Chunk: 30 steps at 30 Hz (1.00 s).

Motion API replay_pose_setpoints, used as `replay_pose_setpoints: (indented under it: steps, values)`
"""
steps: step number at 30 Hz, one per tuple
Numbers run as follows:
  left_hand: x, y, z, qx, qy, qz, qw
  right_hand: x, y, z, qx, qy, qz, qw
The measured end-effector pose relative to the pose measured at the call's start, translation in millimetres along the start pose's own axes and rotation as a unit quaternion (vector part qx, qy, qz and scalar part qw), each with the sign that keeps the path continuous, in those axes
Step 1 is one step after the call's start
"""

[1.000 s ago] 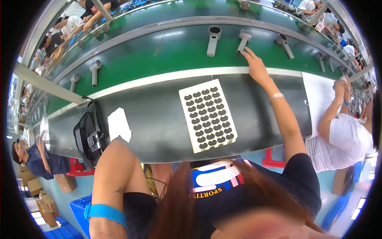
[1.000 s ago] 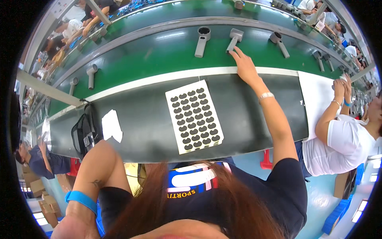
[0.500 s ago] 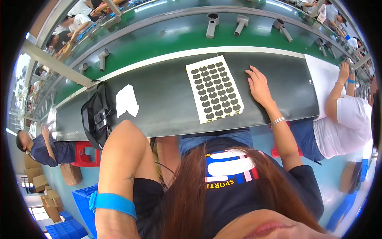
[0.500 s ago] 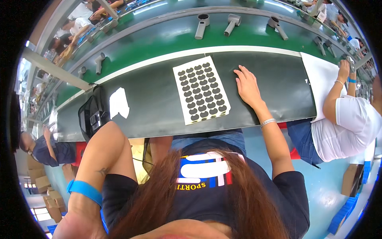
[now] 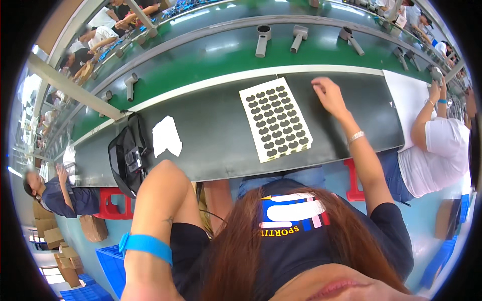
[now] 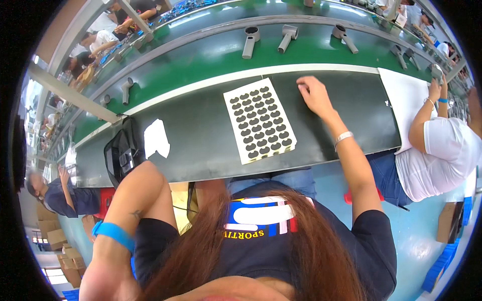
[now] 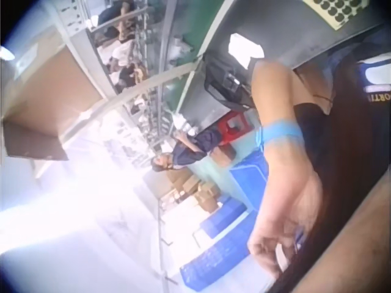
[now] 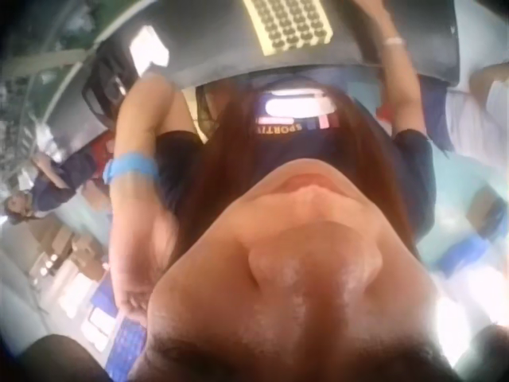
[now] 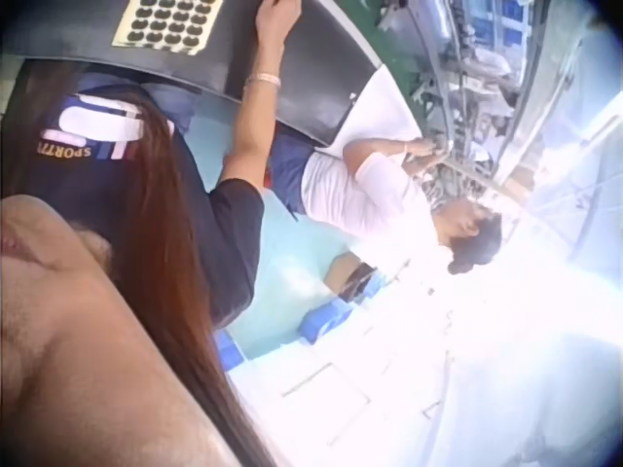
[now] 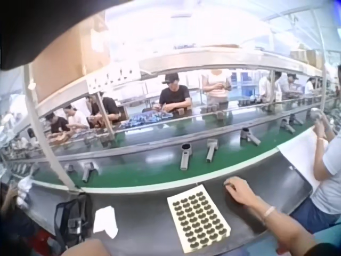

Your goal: The person is manually assembling small circular electronic components onto a base part on an assembly line.

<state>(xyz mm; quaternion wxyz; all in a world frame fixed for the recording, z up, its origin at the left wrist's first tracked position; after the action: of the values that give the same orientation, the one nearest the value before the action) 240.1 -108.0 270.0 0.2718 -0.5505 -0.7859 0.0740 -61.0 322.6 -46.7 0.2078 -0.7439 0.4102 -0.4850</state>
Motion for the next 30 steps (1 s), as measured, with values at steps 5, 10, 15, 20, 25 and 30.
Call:
replay_pose_setpoints:
  steps: [5, 10, 15, 20, 25, 30]
  values:
    - [-17.7, -39.1, 38.8, -0.025, 0.170, -0.478, 0.861, -3.7, 13.7, -90.9, -0.065, -0.026, 0.049, 0.996]
    - [27.0, -82.9, 78.5, -0.027, 0.023, -0.481, 0.876, -25.2, 56.6, -146.7, -0.036, -0.007, 0.034, 0.999]
    - [31.2, -126.4, 119.8, -0.122, -0.063, -0.556, 0.820, -32.4, 61.7, -171.6, 0.026, -0.084, 0.049, 0.995]
    - [64.0, -159.1, 173.8, -0.167, -0.191, -0.484, 0.838, -41.8, 42.4, -169.1, 0.079, -0.067, 0.008, 0.995]
    - [142.7, -192.0, 315.6, -0.137, -0.570, -0.453, 0.672, -44.7, 31.4, -156.4, 0.085, 0.024, 0.025, 0.996]
    - [114.9, -117.7, 462.6, -0.003, -0.821, -0.311, 0.479, -22.2, -2.4, -93.5, -0.023, 0.081, -0.035, 0.996]
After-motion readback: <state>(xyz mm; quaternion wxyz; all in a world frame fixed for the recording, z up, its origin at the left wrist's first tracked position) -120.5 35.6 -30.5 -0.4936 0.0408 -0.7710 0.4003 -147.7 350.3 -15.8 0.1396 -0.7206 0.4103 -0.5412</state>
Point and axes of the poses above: each hand's wrist, its own z-axis away from the middle knuckle, its own y-axis out of the palm, x = y × z, the point moved 9 cm from there along -z, towards the middle knuckle, and after that the axes turned 7 degrees about z, right-handed, at the moved point
